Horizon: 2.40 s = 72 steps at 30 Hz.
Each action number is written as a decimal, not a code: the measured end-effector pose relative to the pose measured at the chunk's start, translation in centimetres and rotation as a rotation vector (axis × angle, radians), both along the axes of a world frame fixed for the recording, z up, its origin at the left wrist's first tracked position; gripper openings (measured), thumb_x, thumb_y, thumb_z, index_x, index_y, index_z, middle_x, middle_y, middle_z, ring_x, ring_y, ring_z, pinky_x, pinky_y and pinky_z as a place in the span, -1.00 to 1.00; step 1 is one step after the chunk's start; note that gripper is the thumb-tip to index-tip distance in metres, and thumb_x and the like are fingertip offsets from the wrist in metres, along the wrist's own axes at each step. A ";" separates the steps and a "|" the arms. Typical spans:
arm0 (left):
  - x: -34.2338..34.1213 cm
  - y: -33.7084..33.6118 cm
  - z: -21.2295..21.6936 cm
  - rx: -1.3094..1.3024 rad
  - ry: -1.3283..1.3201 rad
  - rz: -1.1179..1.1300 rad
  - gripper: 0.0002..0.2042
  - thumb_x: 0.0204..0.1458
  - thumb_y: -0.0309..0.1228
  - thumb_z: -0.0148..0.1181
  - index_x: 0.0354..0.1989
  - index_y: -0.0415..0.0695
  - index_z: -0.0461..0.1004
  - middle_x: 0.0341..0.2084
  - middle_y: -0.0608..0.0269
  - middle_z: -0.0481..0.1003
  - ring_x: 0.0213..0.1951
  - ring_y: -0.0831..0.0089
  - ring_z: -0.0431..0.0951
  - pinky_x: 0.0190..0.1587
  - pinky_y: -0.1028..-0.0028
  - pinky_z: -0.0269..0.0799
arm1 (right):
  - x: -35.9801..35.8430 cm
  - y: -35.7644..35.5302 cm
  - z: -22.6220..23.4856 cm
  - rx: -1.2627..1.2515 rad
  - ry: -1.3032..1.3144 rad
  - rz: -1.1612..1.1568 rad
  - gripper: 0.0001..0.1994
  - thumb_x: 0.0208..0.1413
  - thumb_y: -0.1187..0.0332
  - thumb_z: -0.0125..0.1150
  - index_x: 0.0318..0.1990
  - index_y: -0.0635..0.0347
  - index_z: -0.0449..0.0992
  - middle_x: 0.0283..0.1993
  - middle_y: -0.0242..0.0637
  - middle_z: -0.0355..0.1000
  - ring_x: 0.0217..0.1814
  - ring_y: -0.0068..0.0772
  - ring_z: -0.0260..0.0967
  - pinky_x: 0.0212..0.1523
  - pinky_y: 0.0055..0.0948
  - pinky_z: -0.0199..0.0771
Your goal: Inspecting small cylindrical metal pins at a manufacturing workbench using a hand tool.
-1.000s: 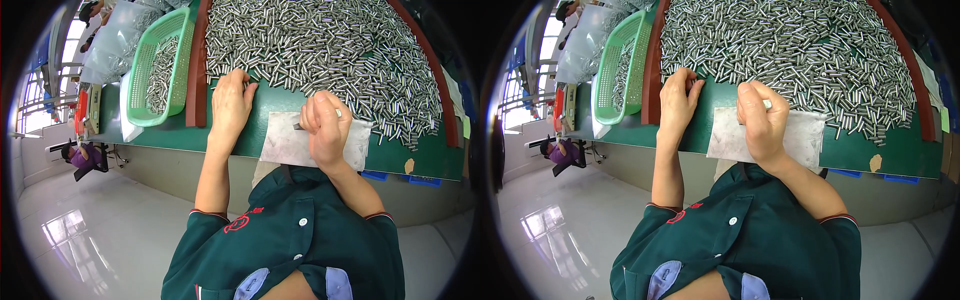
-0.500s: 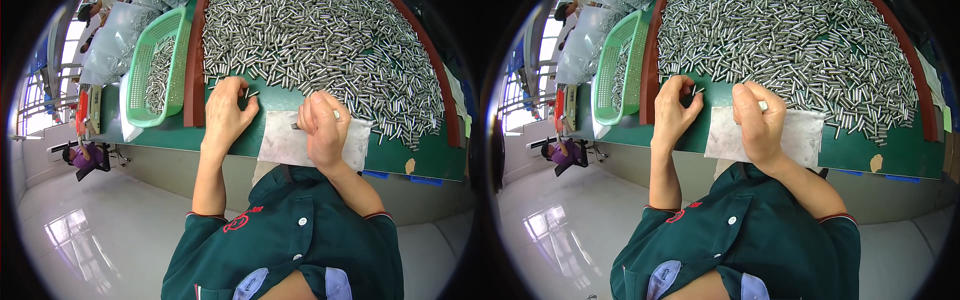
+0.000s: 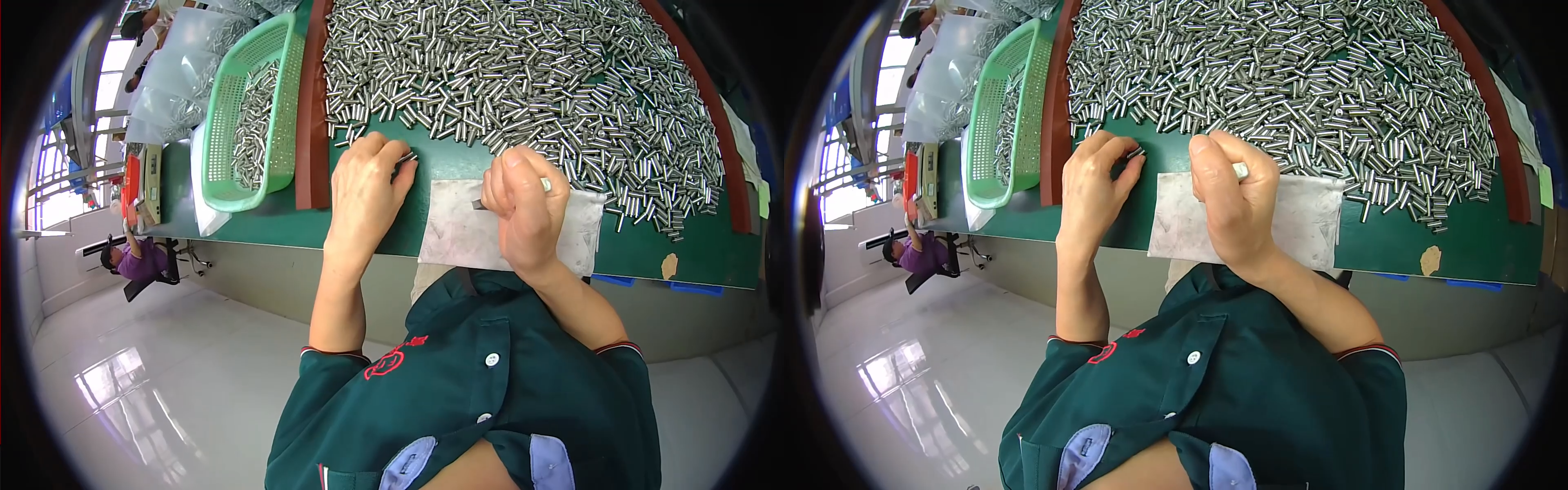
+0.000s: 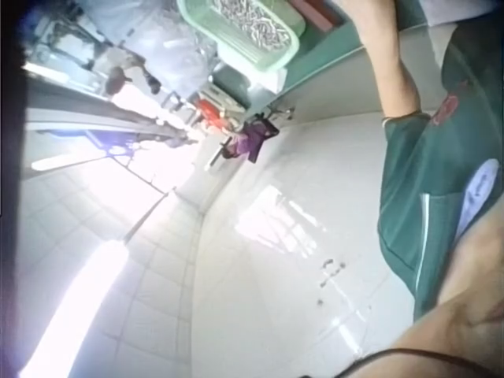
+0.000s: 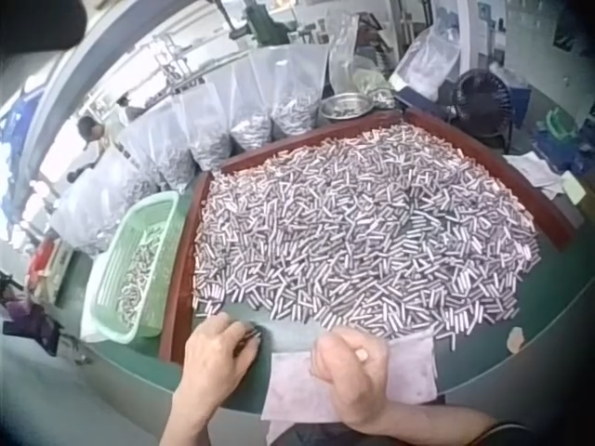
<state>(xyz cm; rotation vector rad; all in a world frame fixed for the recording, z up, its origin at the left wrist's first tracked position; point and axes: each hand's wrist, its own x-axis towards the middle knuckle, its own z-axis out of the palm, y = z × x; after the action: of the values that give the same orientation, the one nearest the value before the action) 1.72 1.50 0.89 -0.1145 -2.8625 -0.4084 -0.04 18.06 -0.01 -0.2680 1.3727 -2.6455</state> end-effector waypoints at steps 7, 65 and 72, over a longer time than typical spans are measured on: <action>-0.3 0.5 0.2 -0.133 0.049 -0.064 -0.90 -0.30 -0.53 0.15 -0.55 -0.21 0.41 -0.62 0.21 0.35 -0.52 0.27 0.38 -0.44 0.39 0.28 | 0.0 0.2 -0.3 -0.068 -0.056 0.006 -0.68 0.03 0.44 -0.10 -0.75 0.20 0.09 -0.76 -0.53 0.02 -0.70 -0.77 -0.13 -0.71 -0.65 -0.15; 0.5 -2.1 -1.0 2.095 -0.516 0.042 -0.73 0.04 -0.43 -0.20 -0.18 -0.41 0.26 -0.23 -0.18 0.37 -0.23 0.23 0.47 -0.17 0.39 0.44 | -0.2 0.0 -0.1 -0.114 -0.080 0.013 -0.67 0.07 0.43 -0.13 -0.74 0.16 0.07 -0.78 -0.54 -0.03 -0.74 -0.76 -0.20 -0.73 -0.64 -0.19; -2.1 -1.7 -0.7 1.073 -0.244 0.224 -0.80 -0.05 -0.35 0.05 -0.58 -0.24 0.36 -0.78 0.45 0.23 -0.73 0.68 0.11 -0.66 0.65 0.01 | -0.2 0.1 0.0 -0.117 -0.082 0.000 -0.67 0.06 0.43 -0.12 -0.73 0.17 0.08 -0.77 -0.54 -0.03 -0.74 -0.76 -0.20 -0.73 -0.64 -0.18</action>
<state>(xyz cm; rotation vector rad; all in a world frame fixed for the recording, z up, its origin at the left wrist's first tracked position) -0.42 -0.20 0.15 0.4641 -2.4049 -1.8842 -0.21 18.16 -0.05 -0.1708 1.1964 -2.7083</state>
